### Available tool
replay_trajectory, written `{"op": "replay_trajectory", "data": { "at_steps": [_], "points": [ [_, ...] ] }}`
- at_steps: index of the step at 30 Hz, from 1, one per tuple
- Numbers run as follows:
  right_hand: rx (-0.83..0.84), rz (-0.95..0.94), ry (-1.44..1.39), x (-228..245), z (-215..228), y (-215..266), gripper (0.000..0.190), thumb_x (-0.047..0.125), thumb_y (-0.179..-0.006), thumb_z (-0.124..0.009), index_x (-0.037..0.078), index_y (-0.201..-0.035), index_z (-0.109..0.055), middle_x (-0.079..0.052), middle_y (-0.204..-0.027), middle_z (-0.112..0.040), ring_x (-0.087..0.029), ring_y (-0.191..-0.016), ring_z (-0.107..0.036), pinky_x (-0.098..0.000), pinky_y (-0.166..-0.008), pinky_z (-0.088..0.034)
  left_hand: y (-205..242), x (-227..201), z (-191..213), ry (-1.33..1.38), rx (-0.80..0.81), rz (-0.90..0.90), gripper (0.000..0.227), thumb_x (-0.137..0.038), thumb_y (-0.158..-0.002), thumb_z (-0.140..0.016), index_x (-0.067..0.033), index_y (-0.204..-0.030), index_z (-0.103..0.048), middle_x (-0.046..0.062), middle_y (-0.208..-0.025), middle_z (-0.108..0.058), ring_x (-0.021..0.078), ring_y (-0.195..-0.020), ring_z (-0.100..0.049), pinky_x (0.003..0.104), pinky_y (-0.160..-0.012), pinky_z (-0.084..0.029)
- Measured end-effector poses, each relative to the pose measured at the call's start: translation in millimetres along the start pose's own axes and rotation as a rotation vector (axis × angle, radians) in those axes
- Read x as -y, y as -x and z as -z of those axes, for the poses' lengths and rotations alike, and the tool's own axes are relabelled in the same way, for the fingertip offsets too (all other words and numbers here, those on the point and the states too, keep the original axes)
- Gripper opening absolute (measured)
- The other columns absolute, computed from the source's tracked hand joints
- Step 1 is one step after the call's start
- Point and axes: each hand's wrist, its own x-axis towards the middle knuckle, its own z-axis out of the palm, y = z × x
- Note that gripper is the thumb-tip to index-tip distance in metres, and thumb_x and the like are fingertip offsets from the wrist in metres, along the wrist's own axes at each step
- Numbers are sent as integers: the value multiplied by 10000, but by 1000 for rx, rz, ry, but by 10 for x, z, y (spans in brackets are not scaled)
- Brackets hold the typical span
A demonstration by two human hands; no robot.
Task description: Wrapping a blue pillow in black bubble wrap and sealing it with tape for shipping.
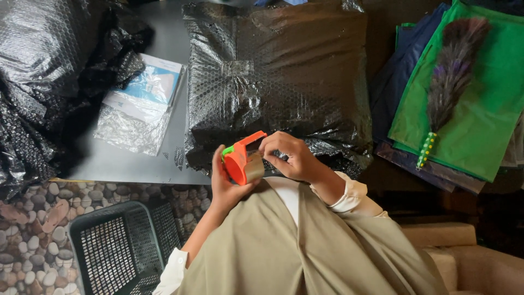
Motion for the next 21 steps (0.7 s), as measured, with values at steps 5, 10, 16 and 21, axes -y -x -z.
{"op": "replay_trajectory", "data": {
  "at_steps": [5, 10, 16, 21],
  "points": [
    [43, -11, -50, -68, 23, 12, 71, -1, -932, -690, 43, -880, -673, -135, -937, -725, -349, -922, -673, -446, -868, -535, 46, 323, -6, 0, -36, -87, 1267, -170, -508, -1069, -41, -1390, -169, 227, -1333, -541, 343, -1216, -625, 464, -1040, -516],
    [-33, -205, -377, -263, -80, 132, 76, 16, -951, -686, 11, -891, -640, -130, -952, -720, -282, -1073, -655, -404, -982, -518, 18, 58, 43, -19, 20, -74, 630, -211, -792, -892, -81, -1179, -412, 182, -1560, -341, 383, -1268, -519, 473, -1014, -461],
    [-254, -470, -423, -559, -75, 240, 428, -32, -757, -907, 39, -840, -494, -124, -849, -723, -133, -758, -715, -229, -685, -581, 36, 231, 96, -261, 41, -154, 259, -346, -940, -735, -91, -981, -724, 140, -1563, -408, 395, -1357, -514, 527, -1145, -361],
    [-213, -659, -351, -836, 27, 316, 676, 40, -714, -960, 19, -1234, -529, -113, -796, -716, -101, -659, -706, -206, -616, -602, 42, 331, 129, -291, -47, -201, 303, -377, -886, -804, -81, -936, -754, 155, -1457, -516, 384, -1194, -633, 487, -1061, -435]
  ]
}}
